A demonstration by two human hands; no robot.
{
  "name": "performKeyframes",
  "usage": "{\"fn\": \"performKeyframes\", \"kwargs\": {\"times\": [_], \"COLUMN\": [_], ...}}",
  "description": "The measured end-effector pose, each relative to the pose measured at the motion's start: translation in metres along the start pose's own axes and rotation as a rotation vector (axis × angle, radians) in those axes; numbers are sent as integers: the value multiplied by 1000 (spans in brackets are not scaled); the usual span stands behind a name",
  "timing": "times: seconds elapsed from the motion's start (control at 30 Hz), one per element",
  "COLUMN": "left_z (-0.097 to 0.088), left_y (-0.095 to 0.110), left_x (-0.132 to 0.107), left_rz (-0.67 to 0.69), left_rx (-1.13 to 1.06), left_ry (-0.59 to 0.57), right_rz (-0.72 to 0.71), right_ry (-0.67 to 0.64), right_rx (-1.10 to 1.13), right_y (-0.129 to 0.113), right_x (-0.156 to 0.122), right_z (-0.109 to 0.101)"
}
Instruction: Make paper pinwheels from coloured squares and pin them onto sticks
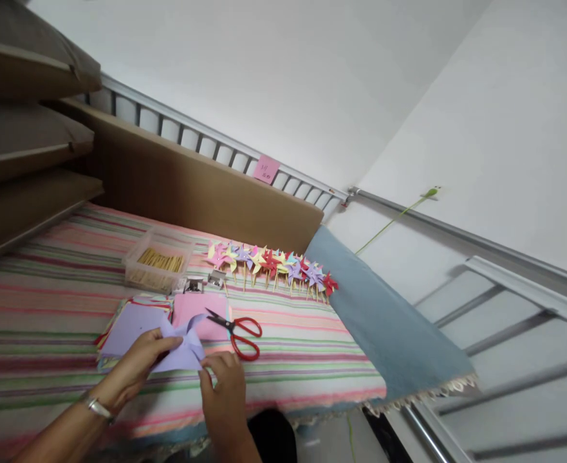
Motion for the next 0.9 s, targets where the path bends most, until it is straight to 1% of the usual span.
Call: {"fn": "performKeyframes", "kwargs": {"times": [0.13,0.23,0.37,0.6,0.77,0.83,0.9], "left_z": [-6,-11,-12,-10,-2,1,0], "left_y": [0,-1,-1,-2,6,10,12], "left_x": [-2,-3,-6,-16,-24,-27,-29], "left_rz": [6,18,19,-16,-28,-18,-7], "left_rx": [-23,-5,14,-17,-56,-65,-67], "left_ry": [3,15,-2,-46,-80,-85,-76], "right_rz": [-31,-49,-99,-145,-230,-235,-209], "right_ry": [-35,-27,-16,8,-49,-78,-114], "right_rx": [-52,-77,-67,17,106,135,153], "right_y": [-16,-25,-32,-42,-50,-51,-50], "right_x": [3,4,8,13,18,21,24], "right_z": [1,-3,-9,-12,-8,-6,-4]}}
Point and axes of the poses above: each hand's wrist, its own x-axis towards the middle knuckle, its own z-axis out of the palm, y = z × x, the point moved 7 cm from there along x, towards the middle knuckle
